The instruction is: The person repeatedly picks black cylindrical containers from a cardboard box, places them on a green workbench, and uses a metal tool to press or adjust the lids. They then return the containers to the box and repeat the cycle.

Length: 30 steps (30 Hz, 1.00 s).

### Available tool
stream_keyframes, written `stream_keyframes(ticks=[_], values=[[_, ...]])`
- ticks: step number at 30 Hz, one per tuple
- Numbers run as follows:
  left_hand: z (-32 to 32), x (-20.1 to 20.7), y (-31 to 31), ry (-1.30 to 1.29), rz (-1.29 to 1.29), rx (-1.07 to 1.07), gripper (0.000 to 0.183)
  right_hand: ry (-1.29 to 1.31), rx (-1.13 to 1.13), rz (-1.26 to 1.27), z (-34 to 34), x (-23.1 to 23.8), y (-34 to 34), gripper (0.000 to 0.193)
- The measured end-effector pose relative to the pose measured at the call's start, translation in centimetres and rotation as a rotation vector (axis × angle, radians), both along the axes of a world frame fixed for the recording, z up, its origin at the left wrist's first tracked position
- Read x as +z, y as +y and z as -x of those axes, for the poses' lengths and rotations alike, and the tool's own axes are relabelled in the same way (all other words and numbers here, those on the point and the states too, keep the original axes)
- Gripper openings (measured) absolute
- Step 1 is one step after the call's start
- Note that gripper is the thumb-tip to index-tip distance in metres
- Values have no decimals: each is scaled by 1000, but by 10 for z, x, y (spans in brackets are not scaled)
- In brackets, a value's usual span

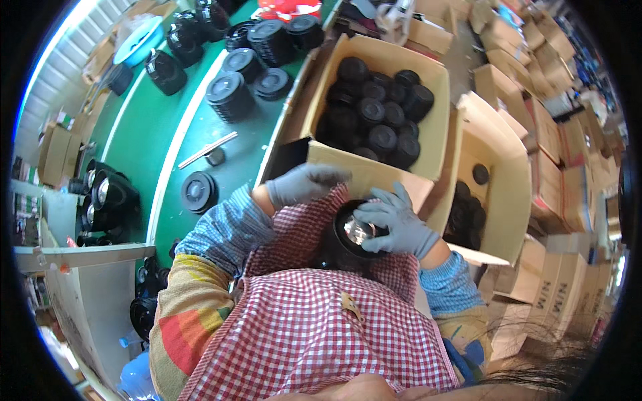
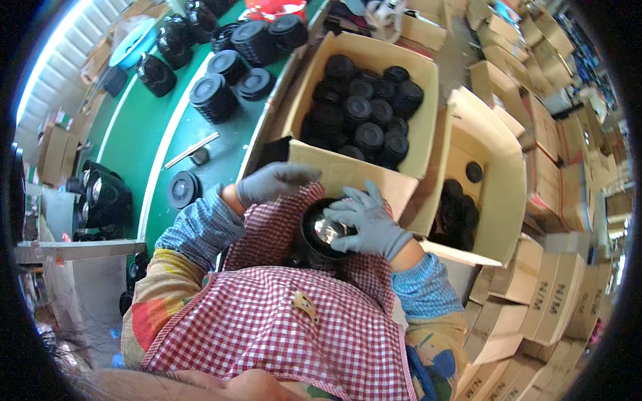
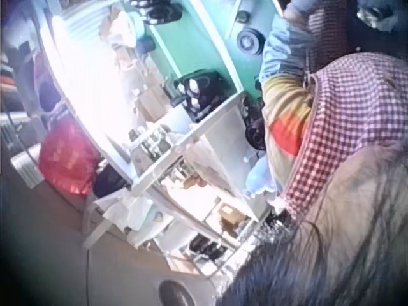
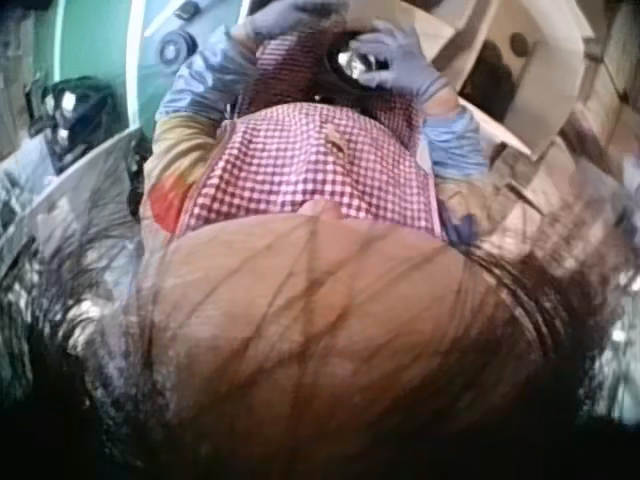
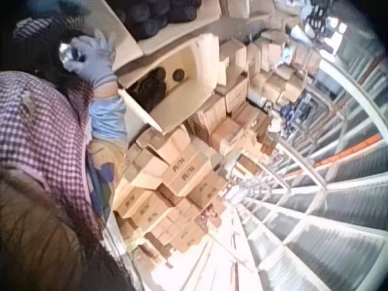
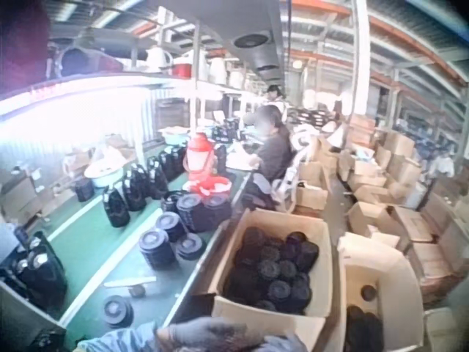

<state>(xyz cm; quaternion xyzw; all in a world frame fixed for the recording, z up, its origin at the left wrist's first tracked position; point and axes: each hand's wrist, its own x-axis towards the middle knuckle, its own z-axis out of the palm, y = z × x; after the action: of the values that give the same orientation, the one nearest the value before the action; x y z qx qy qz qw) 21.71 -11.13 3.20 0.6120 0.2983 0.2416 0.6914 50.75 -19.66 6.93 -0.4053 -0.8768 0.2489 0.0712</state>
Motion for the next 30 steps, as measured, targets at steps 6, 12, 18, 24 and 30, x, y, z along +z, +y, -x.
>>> stream_keyframes(ticks=[6, 12, 18, 24, 30], values=[[148, 7, 115, 779, -570, 901, 67, -24, 35, 27, 16, 3, 11, 62], [212, -24, 171, 1520, -835, 698, 81, -28, 25, -24, 21, 2, 16, 64], [293, -56, 192, 926, -1350, 724, 54, 397, -179, -225, 1, 14, 33, 54], [119, 98, 79, 539, -597, 469, 41, 794, -485, -122, 2, 31, 43, 70], [-13, 70, -5, -93, -422, -146, 60, 1134, -280, 518, 8, 10, 23, 74]])
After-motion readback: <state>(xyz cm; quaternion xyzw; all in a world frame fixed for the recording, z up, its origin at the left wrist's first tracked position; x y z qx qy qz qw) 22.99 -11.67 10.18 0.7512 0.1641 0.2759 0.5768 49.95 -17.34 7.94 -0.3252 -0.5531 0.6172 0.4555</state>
